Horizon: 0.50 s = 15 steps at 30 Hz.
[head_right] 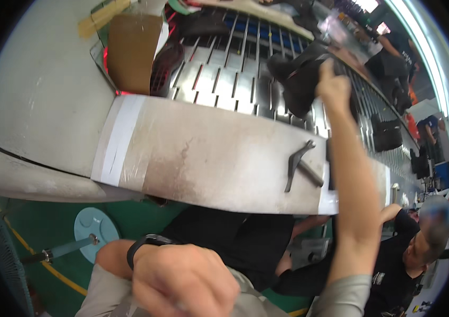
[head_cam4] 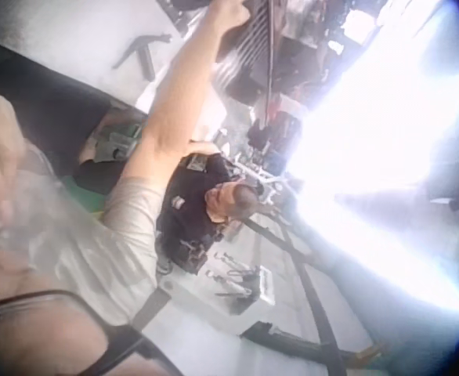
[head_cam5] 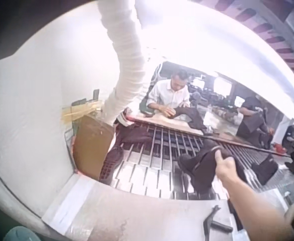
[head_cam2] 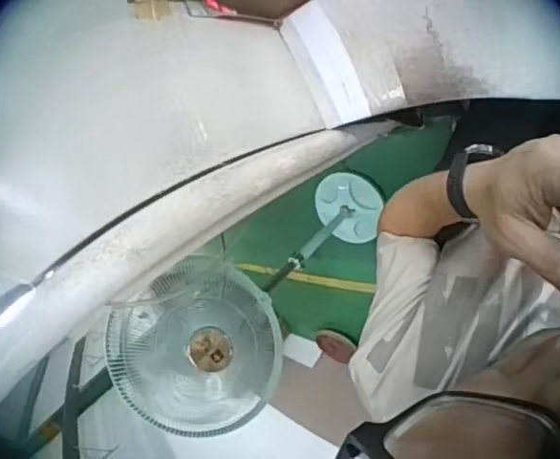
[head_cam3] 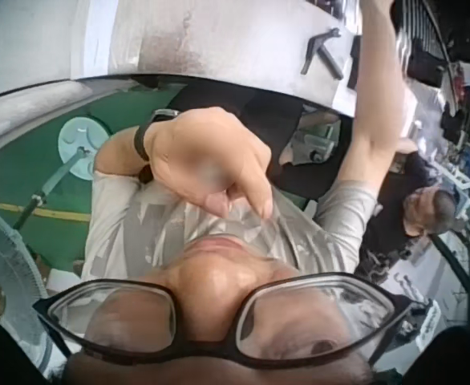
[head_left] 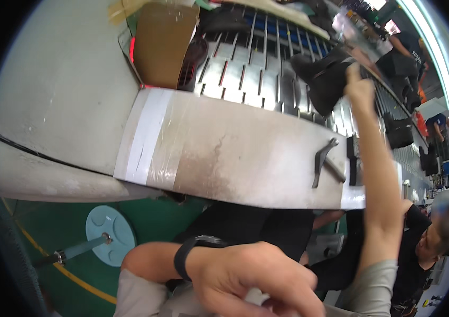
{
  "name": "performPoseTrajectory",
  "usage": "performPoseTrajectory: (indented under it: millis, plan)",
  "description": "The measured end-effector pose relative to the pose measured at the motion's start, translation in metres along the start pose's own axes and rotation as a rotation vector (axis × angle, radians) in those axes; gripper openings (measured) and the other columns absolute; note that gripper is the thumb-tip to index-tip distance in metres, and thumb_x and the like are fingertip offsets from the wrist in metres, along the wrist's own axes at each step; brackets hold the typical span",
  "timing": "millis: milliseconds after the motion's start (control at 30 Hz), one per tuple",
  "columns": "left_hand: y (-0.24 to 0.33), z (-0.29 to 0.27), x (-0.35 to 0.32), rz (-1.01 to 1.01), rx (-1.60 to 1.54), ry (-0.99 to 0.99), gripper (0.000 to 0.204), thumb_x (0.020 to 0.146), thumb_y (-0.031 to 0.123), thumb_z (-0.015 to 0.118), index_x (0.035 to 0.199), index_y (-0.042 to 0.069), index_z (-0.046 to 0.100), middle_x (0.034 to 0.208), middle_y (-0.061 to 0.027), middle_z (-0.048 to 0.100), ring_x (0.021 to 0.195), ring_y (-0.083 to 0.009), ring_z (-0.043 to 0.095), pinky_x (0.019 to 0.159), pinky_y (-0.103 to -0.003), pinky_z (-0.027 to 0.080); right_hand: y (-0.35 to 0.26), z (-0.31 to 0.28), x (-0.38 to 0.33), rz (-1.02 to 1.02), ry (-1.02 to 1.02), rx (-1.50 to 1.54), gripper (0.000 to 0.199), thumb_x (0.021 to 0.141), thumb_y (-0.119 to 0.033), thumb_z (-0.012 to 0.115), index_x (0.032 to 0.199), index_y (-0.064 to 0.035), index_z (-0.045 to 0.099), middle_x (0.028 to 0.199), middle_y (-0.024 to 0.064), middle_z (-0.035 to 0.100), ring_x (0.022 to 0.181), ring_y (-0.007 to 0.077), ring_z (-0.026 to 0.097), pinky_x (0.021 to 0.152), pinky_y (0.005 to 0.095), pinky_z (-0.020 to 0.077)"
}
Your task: The person attaches outsoles to boot uppers by hand, pressing firmly along the edges around each shoe, and places the assembled boots onto a conveyor belt.
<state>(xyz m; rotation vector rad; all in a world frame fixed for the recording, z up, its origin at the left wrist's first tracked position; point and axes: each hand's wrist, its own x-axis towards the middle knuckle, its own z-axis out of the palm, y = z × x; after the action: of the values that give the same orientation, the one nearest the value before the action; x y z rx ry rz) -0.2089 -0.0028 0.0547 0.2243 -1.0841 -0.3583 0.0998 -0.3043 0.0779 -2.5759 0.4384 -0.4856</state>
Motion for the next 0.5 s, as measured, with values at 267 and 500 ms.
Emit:
performPoseTrajectory:
  millis: [267,500]
  plan:
    - [-0.010,-0.018,-0.226,-1.189,1.303,0.591,0.049,0.097,0.048,0.077,0.120,0.005,0.079,0.109,-0.0162,0.077,0.103,-0.0342,0.075,0.095,-0.044,0.058,0.050,0.083,-0.092,-0.158,-0.121,0.179,0.062,0.099,-0.038,0.072,0.141,0.0073,0.064,0.135,0.0335,0.069,0.130,0.0466,0.066,0.111,0.0480,0.0505]
    - [0.010,-0.013,-0.238,-1.527,1.191,0.690,0.071,0.096,0.066,0.071,0.118,-0.001,0.079,0.114,-0.0251,0.078,0.107,-0.0410,0.074,0.095,-0.045,0.058,0.115,0.056,-0.172,-0.300,-0.082,0.120,0.040,0.094,-0.030,0.077,0.119,0.0013,0.077,0.132,0.0215,0.074,0.131,0.0389,0.065,0.113,0.0512,0.0471]
